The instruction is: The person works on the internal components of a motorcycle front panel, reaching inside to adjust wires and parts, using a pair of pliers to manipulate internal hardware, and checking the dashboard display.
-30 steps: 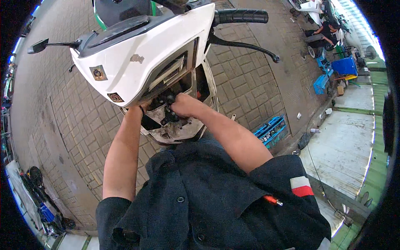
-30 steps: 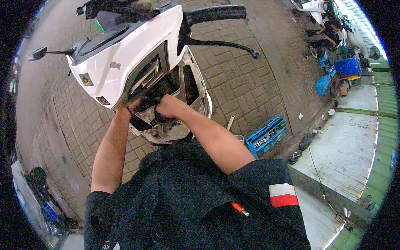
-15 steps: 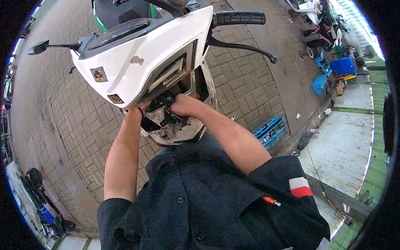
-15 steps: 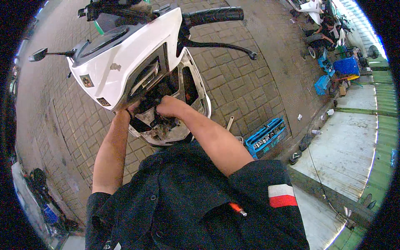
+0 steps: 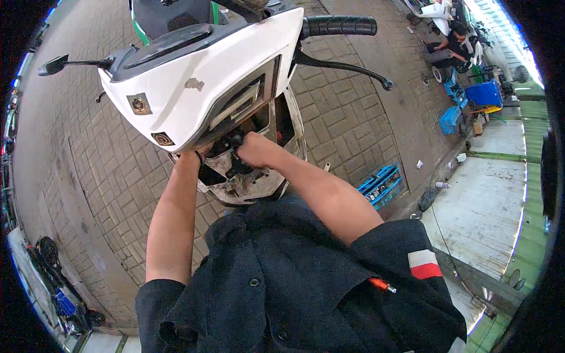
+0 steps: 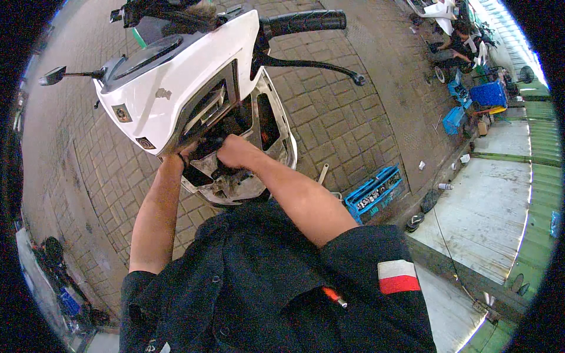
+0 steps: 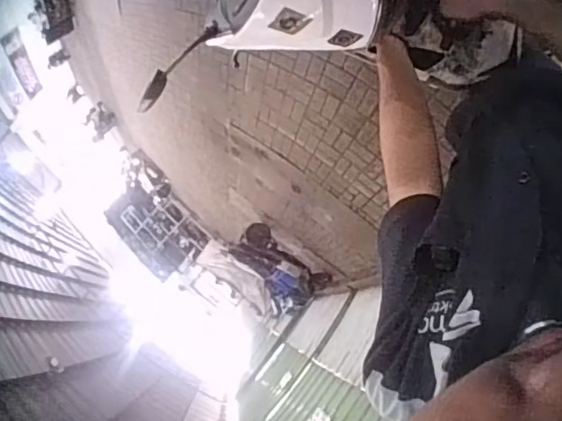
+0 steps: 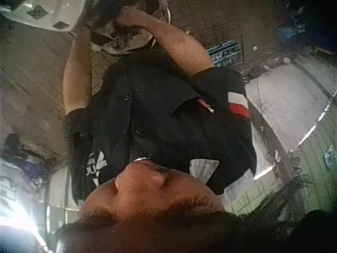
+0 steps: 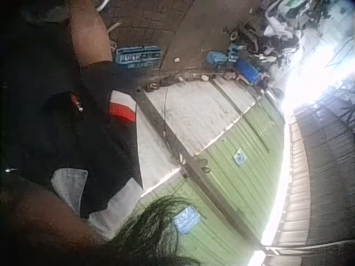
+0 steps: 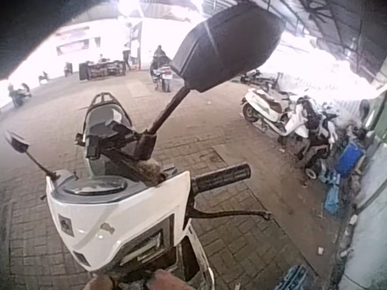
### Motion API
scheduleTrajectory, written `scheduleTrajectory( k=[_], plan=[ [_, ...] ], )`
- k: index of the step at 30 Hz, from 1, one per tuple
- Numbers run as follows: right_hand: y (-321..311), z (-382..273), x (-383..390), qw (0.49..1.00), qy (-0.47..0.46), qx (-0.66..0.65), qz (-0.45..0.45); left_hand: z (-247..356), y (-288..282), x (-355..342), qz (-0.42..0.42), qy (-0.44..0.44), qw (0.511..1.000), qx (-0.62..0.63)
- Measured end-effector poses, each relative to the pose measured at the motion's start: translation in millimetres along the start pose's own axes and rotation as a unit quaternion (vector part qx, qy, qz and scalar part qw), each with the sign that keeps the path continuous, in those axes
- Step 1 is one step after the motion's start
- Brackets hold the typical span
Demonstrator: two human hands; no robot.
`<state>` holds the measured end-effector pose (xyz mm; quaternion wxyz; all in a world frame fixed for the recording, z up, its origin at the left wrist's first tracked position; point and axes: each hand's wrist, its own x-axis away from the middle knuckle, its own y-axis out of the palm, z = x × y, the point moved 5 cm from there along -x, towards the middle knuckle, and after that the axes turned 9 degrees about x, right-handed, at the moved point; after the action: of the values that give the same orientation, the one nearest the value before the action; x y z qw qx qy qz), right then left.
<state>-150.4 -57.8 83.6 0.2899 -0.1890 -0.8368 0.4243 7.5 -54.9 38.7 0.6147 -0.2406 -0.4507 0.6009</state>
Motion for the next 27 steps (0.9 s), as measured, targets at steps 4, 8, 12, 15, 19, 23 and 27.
scheduleTrajectory(
  k=[4, 8, 12, 15, 19, 23, 27],
  plan=[
    [16.0, 14.6, -5.9, 0.998, 0.053, -0.03, -0.016, 5.5, 4.0, -2.8, -0.009, -0.001, 0.999, 0.044],
    [16.4, 1.1, -13.0, 0.998, 0.04, -0.002, -0.045, -54.6, 40.7, -20.7, 0.064, 0.038, 0.907, 0.415],
    [-3.2, -1.8, 1.6, 0.998, 0.037, -0.026, -0.052, -43.9, 38.7, -26.0, 0.101, 0.073, 0.99, 0.068],
    [-12.3, 8.8, 14.6, 0.994, 0.037, -0.084, -0.051, -6.6, 15.4, -8.8, 0.063, 0.048, 0.995, 0.067],
    [-16.3, 20.7, 52.1, 0.935, 0.151, -0.314, -0.064, -18.3, 27.7, -2.0, -0.025, -0.095, 0.981, 0.165],
    [17.3, 52.5, 73.8, 0.936, 0.146, -0.318, -0.041, -68.9, 59.3, -15.5, -0.054, -0.09, 0.973, 0.205],
    [36.6, 85.0, 121.7, 0.89, 0.201, -0.406, 0.048, -32.5, 64.2, -22.9, -0.079, -0.128, 0.942, 0.299]
  ],
)
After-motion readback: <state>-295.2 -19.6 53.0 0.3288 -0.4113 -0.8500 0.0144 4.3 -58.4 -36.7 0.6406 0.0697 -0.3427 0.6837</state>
